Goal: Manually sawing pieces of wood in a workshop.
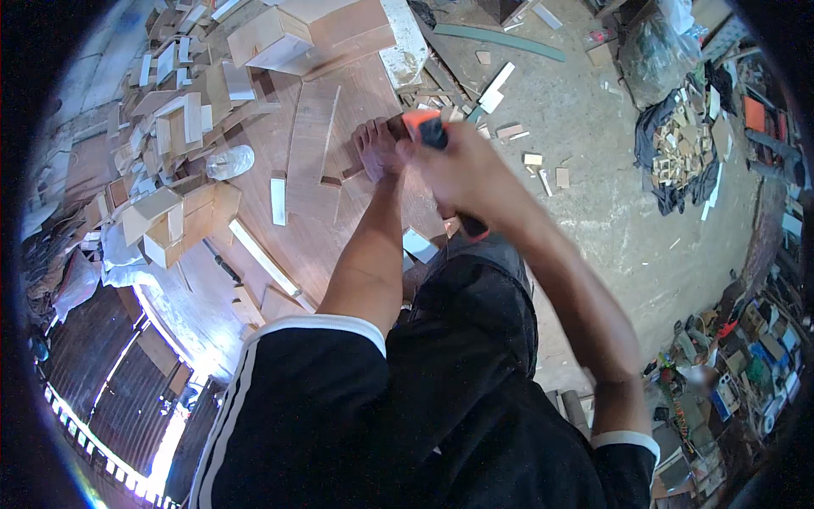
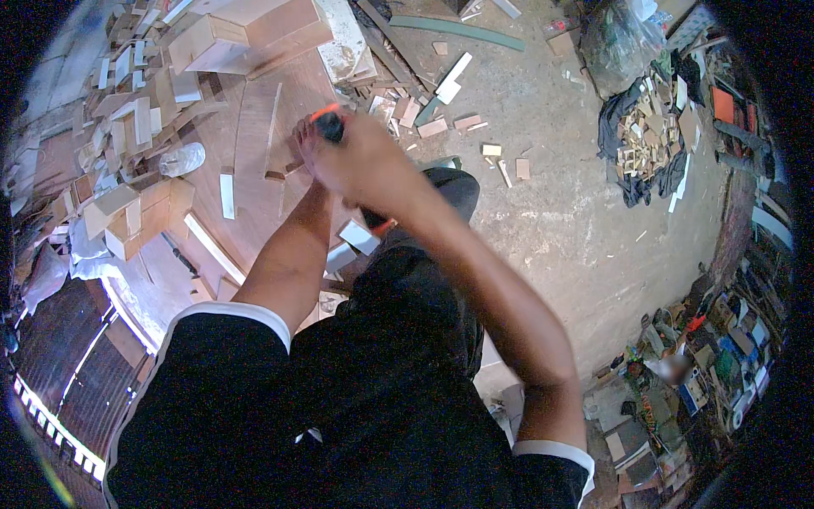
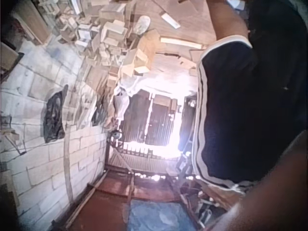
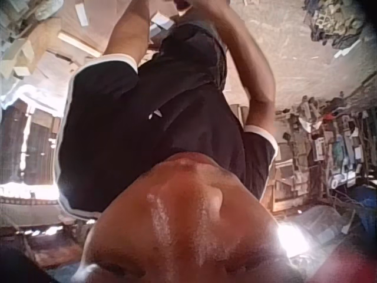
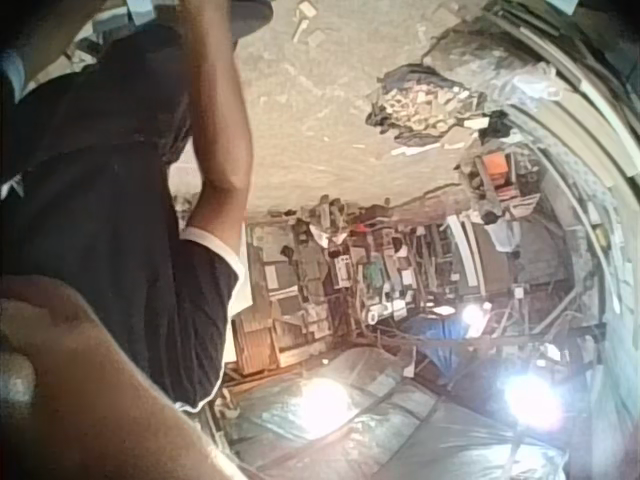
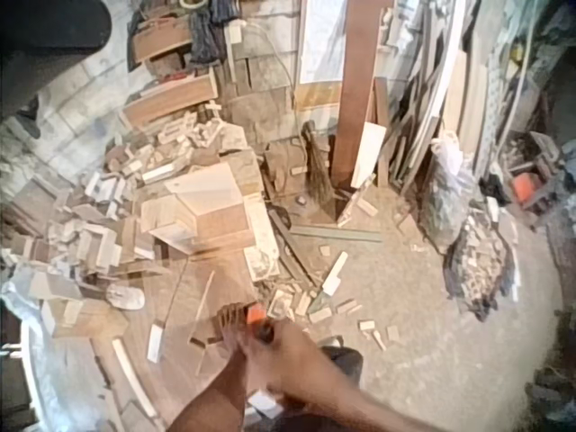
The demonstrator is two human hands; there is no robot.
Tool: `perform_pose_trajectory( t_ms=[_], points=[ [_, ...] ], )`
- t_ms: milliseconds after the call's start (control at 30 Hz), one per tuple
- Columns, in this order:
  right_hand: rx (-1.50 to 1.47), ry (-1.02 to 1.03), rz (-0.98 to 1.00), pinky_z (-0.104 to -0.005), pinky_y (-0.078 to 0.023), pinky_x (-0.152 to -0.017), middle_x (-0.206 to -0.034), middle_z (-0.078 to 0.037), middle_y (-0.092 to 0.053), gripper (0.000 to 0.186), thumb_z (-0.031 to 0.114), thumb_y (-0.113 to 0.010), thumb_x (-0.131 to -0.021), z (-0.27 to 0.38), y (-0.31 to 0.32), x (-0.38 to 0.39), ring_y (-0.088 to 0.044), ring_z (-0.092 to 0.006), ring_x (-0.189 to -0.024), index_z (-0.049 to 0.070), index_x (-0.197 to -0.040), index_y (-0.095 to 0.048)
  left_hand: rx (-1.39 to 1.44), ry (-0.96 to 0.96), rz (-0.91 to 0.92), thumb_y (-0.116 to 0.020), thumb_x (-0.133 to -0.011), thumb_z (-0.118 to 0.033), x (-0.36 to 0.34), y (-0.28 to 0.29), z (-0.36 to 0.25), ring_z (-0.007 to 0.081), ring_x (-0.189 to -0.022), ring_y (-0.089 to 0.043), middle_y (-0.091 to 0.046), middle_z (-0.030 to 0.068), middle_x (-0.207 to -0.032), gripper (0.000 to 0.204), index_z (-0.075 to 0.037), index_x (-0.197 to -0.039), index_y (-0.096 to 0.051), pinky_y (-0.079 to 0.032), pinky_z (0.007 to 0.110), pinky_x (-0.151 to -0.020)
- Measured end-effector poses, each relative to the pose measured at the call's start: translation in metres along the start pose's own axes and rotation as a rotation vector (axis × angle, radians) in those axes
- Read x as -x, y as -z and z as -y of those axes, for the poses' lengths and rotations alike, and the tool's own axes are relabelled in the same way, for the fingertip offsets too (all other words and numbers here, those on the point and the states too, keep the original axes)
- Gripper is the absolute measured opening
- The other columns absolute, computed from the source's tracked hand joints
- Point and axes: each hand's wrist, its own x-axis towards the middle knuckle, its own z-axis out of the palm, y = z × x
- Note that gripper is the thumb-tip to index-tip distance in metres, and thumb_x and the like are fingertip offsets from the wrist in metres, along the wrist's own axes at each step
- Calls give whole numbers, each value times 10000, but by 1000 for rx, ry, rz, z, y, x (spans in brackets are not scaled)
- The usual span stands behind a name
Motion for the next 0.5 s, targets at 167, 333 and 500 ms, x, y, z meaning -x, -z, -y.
perform_pose_trajectory(
  t_ms=[167, 333, 500],
  points=[
    [-21, -48, -37, -286, -368, -366, -508, -9, -425, 299, 242, -631, -868, -10, 23, -41, -422, -114, -390, 24, -725, -484, 167, 44, 60, -634, -716, -260, -10, 17, -7, 341, -905, -533, -551, 130, -877, 257, -95, -873, -514, -404, 467, -837],
    [-79, -80, -94, -302, -364, -358, -505, -9, -419, 270, 204, -596, -877, -44, 8, -69, -410, -123, -378, 46, -704, -462, 145, 108, 61, -626, -727, -260, -10, 21, -10, 315, -894, -545, -563, 111, -865, 218, -101, -844, -533, -411, 457, -805],
    [-107, -34, -150, -337, -424, -382, -519, -66, -493, 279, 218, -577, -878, -64, 9, -76, -500, -171, -399, -32, -761, -536, 122, 153, 126, -615, -734, -282, -11, 24, -13, 310, -842, -561, -576, 106, -852, 219, -94, -832, -559, -413, 454, -801]
  ],
)
